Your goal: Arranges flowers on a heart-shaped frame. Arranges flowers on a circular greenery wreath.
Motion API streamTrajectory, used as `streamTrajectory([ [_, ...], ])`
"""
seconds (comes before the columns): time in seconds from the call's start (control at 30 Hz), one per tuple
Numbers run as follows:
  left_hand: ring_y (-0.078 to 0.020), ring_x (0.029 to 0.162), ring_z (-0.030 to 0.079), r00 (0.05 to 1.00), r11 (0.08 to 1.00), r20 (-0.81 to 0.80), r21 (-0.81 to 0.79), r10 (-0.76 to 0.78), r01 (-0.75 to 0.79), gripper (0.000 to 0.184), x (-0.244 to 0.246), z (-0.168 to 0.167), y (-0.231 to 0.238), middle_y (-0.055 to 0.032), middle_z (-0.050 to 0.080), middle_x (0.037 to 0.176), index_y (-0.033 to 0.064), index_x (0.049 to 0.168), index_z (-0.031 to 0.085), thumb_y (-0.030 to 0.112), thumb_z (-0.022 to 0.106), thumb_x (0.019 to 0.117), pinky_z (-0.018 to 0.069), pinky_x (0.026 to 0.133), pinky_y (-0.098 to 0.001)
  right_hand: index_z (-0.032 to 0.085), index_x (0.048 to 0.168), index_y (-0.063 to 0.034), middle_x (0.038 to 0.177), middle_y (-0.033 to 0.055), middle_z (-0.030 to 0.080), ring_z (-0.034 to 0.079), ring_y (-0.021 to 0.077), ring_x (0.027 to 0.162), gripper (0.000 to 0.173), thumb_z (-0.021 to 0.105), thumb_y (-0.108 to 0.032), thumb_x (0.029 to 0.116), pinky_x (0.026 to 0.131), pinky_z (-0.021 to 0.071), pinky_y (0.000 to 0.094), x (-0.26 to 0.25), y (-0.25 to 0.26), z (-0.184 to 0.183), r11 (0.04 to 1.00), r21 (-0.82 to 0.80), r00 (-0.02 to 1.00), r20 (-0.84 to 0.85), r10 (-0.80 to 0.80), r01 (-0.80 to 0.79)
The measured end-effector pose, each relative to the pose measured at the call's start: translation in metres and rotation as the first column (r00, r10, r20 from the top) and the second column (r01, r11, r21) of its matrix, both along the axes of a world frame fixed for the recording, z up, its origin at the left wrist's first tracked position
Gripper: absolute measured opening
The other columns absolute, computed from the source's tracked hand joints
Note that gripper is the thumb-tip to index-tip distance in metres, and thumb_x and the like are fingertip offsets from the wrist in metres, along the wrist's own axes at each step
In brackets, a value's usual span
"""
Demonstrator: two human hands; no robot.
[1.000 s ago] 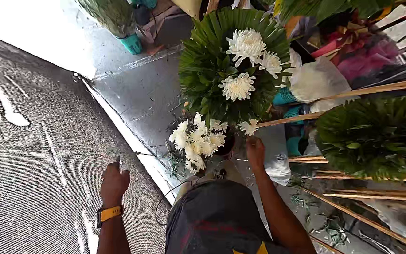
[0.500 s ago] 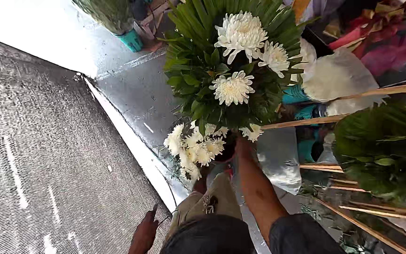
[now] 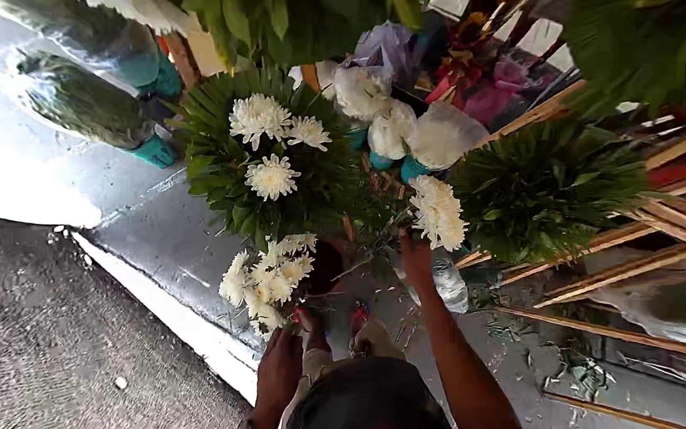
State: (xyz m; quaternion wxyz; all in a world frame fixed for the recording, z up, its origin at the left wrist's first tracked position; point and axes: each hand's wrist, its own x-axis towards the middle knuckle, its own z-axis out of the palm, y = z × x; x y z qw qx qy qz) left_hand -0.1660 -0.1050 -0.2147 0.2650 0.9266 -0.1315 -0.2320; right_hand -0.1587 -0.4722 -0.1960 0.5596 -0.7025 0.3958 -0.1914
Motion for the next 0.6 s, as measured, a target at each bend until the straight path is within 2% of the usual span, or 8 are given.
streamTrajectory([
  [0.07, -0.0347, 0.110, 0.066, 0.969, 0.983, 0.213, -0.105, -0.127, 0.152, 0.039, 0.016, 0.024, -0.056, -0.0165, 0.064, 0.127, 0.0123, 0.133, 0.065, 0.028, 0.059, 0.0986, 0.0574, 0.087, -0.0575, 0.048, 0.142, 0.0034, 0.121, 0.0164, 0.068, 0.068, 0.0175, 0.110, 0.055, 0.067, -0.026, 0.1002, 0.098, 0.0574, 0.0368, -0.004, -0.012, 0.045, 0.992, 0.017, 0.987, 0.100, 0.123, -0.125],
  [0.17, -0.0325, 0.123, 0.063, 0.939, 0.933, 0.287, -0.246, -0.191, 0.264, 0.070, 0.031, 0.070, -0.121, -0.0151, 0.054, 0.148, 0.0139, 0.155, 0.044, 0.043, 0.066, 0.0960, 0.0557, 0.095, -0.0564, 0.050, 0.138, 0.0031, 0.120, 0.0135, 0.068, 0.069, 0.0152, 0.107, 0.050, 0.069, -0.022, 0.0986, 0.095, 0.0592, 0.0341, -0.001, -0.004, 0.108, 0.943, 0.134, 0.933, 0.245, 0.265, -0.303],
  [0.23, -0.0306, 0.120, 0.065, 0.966, 0.910, 0.193, -0.347, -0.170, 0.229, 0.074, 0.035, 0.094, -0.141, -0.0145, 0.060, 0.141, 0.0128, 0.160, 0.033, 0.031, 0.066, 0.0970, 0.0538, 0.099, -0.0561, 0.049, 0.139, 0.0036, 0.121, 0.0140, 0.067, 0.069, 0.0170, 0.107, 0.050, 0.068, -0.021, 0.0992, 0.093, 0.0603, 0.0356, 0.002, 0.012, 0.138, 0.912, 0.222, 0.910, 0.319, 0.266, -0.345],
  [0.3, -0.0305, 0.107, 0.070, 0.986, 0.878, 0.131, -0.453, -0.105, 0.154, 0.069, 0.032, 0.106, -0.145, -0.0182, 0.068, 0.124, 0.0092, 0.159, 0.033, 0.022, 0.063, 0.0978, 0.0556, 0.094, -0.0553, 0.043, 0.147, -0.0001, 0.128, 0.0159, 0.064, 0.068, 0.0207, 0.109, 0.061, 0.071, -0.022, 0.0974, 0.090, 0.0609, 0.0386, 0.009, 0.024, 0.150, 0.934, 0.198, 0.904, 0.372, 0.210, -0.298],
  [0.37, -0.0280, 0.106, 0.069, 0.994, 0.839, 0.107, -0.537, -0.036, 0.088, 0.069, 0.025, 0.109, -0.141, -0.0184, 0.068, 0.123, 0.0081, 0.159, 0.033, 0.019, 0.062, 0.0969, 0.0562, 0.093, -0.0525, 0.040, 0.152, -0.0023, 0.134, 0.0179, 0.061, 0.067, 0.0229, 0.110, 0.071, 0.075, -0.022, 0.0936, 0.090, 0.0610, 0.0398, 0.014, 0.031, 0.158, 0.963, 0.129, 0.910, 0.376, 0.172, -0.235],
  [0.43, -0.0235, 0.105, 0.068, 0.998, 0.796, 0.057, -0.605, 0.023, 0.016, 0.070, 0.016, 0.111, -0.135, -0.0160, 0.066, 0.123, 0.0095, 0.159, 0.033, 0.018, 0.063, 0.0954, 0.0575, 0.092, -0.0470, 0.053, 0.140, 0.0013, 0.125, 0.0184, 0.064, 0.067, 0.0228, 0.103, 0.060, 0.079, -0.020, 0.0893, 0.087, 0.0602, 0.0389, 0.016, 0.038, 0.169, 0.976, 0.105, 0.908, 0.397, 0.136, -0.192],
  [0.5, -0.0201, 0.092, 0.068, 0.996, 0.733, -0.008, -0.676, 0.088, -0.070, 0.074, 0.007, 0.113, -0.128, -0.0136, 0.066, 0.113, 0.0093, 0.158, 0.033, 0.016, 0.066, 0.0926, 0.0598, 0.081, -0.0416, 0.059, 0.127, 0.0023, 0.116, 0.0156, 0.066, 0.068, 0.0215, 0.098, 0.045, 0.078, -0.013, 0.0891, 0.086, 0.0608, 0.0383, 0.017, 0.044, 0.180, 0.953, 0.152, 0.865, 0.474, 0.163, -0.263],
  [0.6, -0.0186, 0.093, 0.069, 0.989, 0.655, -0.040, -0.745, 0.142, -0.124, 0.083, -0.005, 0.121, -0.111, -0.0125, 0.067, 0.113, 0.0073, 0.160, 0.023, 0.011, 0.066, 0.0884, 0.0609, 0.081, -0.0391, 0.054, 0.132, 0.0022, 0.110, 0.0127, 0.067, 0.068, 0.0188, 0.092, 0.041, 0.067, -0.002, 0.0938, 0.081, 0.0601, 0.0365, 0.019, 0.057, 0.200, 0.814, 0.323, 0.759, 0.618, 0.206, -0.484],
])
